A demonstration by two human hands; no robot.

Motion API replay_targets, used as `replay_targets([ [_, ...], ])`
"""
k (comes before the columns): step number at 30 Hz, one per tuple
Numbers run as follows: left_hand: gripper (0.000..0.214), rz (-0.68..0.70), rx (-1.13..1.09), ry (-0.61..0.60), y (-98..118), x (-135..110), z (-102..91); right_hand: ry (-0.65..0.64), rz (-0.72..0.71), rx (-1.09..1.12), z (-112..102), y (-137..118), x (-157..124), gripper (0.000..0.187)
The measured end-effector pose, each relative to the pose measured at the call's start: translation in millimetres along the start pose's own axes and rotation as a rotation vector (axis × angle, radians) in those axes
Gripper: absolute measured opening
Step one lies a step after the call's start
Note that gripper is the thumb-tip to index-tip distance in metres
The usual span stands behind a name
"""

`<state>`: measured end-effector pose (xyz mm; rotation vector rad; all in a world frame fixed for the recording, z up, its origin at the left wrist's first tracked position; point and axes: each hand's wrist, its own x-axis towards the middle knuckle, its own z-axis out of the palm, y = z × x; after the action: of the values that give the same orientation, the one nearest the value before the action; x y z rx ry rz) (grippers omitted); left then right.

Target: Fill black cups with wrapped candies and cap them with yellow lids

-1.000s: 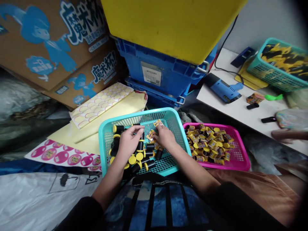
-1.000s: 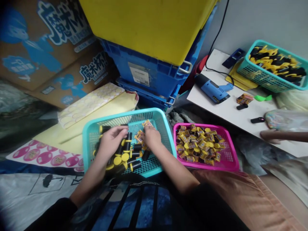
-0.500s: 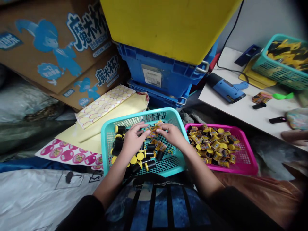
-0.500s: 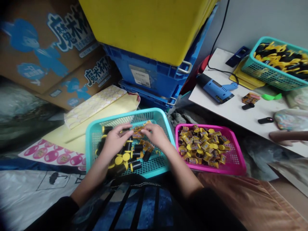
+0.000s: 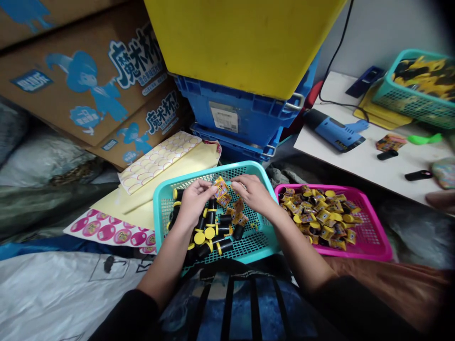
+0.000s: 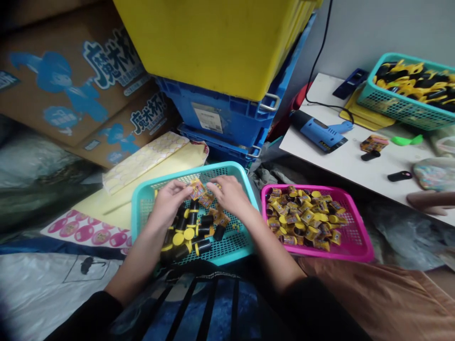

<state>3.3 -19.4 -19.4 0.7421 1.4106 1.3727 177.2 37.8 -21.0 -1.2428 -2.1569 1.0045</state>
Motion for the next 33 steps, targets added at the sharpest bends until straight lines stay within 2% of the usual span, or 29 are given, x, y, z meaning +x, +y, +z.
replay_targets([
  [3, 0.041, -0.045, 0.001, -0.045, 2, -4, -2.1, -0.055, 0.043, 0.331, 13, -13, 7, 0.025],
  [5, 0.047, -0.035, 0.005, -0.028, 4, -6, -5.1, -0.030, 0.061, 0.364, 21, -20, 12, 0.031],
  [7, 0.045, 0.005, 0.031, 0.019, 6, -8, -11.1, 0.025, 0.045, 0.287, 28, -22, 16, 0.038],
  [9, 0.035, 0.065, 0.083, 0.086, 8, -9, -19.2, 0.026, -0.005, 0.150, 35, -19, 19, 0.035],
  [10, 0.030, 0.090, 0.109, 0.121, 10, -9, -23.5, -0.012, -0.063, 0.063, 39, -16, 19, 0.028],
  [12, 0.022, 0.109, 0.140, 0.172, 12, -10, -30.7, -0.170, -0.274, -0.148, 47, -9, 20, 0.011],
  [14, 0.023, 0.086, 0.137, 0.187, 13, -9, -35.2, -0.346, -0.511, -0.348, 57, -4, 20, 0.016],
  [16, 0.029, 0.048, 0.125, 0.196, 13, -8, -37.4, -0.433, -0.633, -0.468, 64, -2, 20, 0.017],
  [19, 0.041, 0.025, 0.097, 0.229, 12, -6, -39.4, -0.430, -0.628, -0.487, 67, -2, 23, 0.017],
  [21, 0.038, 0.040, 0.080, 0.247, 12, -5, -40.9, -0.421, -0.619, -0.477, 60, -4, 24, 0.019],
  [24, 0.030, 0.059, 0.094, 0.247, 14, -6, -42.2, -0.294, -0.481, -0.281, 40, -6, 22, 0.029],
  [28, 0.026, 0.064, 0.135, 0.204, 16, -9, -38.6, -0.041, -0.135, 0.347, 15, -13, 12, 0.027],
  [31, 0.021, 0.107, 0.141, 0.146, 15, -10, -33.7, -0.031, -0.043, 0.819, 4, -19, 5, 0.032],
  [33, 0.020, 0.125, 0.136, 0.115, 13, -10, -31.0, -0.062, -0.026, 1.009, 1, -21, 3, 0.034],
])
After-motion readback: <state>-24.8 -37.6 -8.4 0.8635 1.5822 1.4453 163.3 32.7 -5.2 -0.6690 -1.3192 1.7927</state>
